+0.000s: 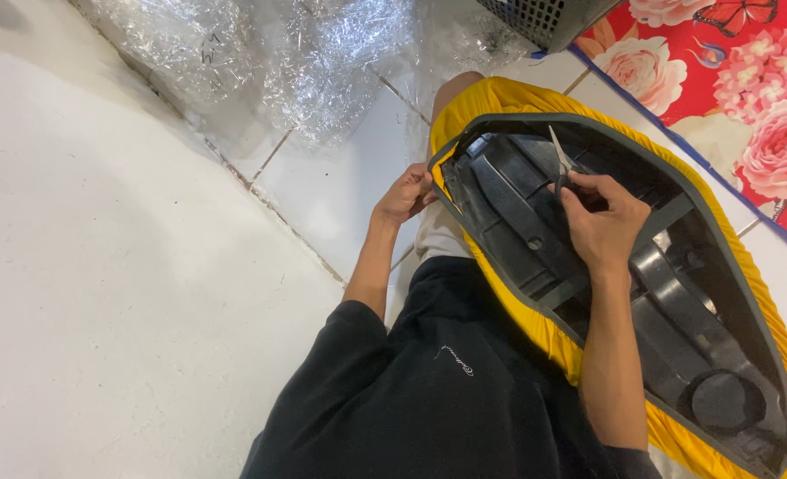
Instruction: The person sits on the floor and uses scissors to cut a black plastic component that is placed on a yellow cloth. The person holds the plastic steady with one hand while cutting along its edges with the other.
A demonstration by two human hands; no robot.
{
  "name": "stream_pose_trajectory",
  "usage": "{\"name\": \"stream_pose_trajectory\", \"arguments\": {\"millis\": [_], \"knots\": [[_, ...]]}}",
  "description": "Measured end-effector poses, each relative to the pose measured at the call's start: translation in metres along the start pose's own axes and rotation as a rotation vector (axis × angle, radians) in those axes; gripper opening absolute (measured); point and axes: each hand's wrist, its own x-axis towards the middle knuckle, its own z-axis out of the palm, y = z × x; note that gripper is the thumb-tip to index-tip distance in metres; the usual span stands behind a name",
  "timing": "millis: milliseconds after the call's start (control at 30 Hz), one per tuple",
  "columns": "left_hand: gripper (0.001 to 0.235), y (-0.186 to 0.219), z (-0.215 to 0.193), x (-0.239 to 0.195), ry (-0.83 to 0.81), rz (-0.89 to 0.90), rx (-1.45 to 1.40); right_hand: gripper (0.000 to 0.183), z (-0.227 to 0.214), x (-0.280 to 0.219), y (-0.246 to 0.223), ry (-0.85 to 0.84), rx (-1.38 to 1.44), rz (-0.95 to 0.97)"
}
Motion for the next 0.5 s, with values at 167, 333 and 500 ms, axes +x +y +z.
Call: {"name": "stream_pose_trajectory", "arguments": {"millis": [167, 333, 500], "knots": [[0.04, -0.004, -0.016, -0.001, 0.01, -0.021, -0.081, 0.016, 0.0, 0.0, 0.0, 0.0, 0.007, -0.023], [0.045, 0.037, 0.012, 0.01, -0.022, -0.038, 0.01, 0.017, 0.0, 0.0, -0.008, 0.023, 0.007, -0.017], [0.021, 0.082, 0.078, 0.03, 0.19, 0.097, 0.924, 0.02, -0.007, 0.001, -0.014, 0.087, -0.017, -0.006]]}}
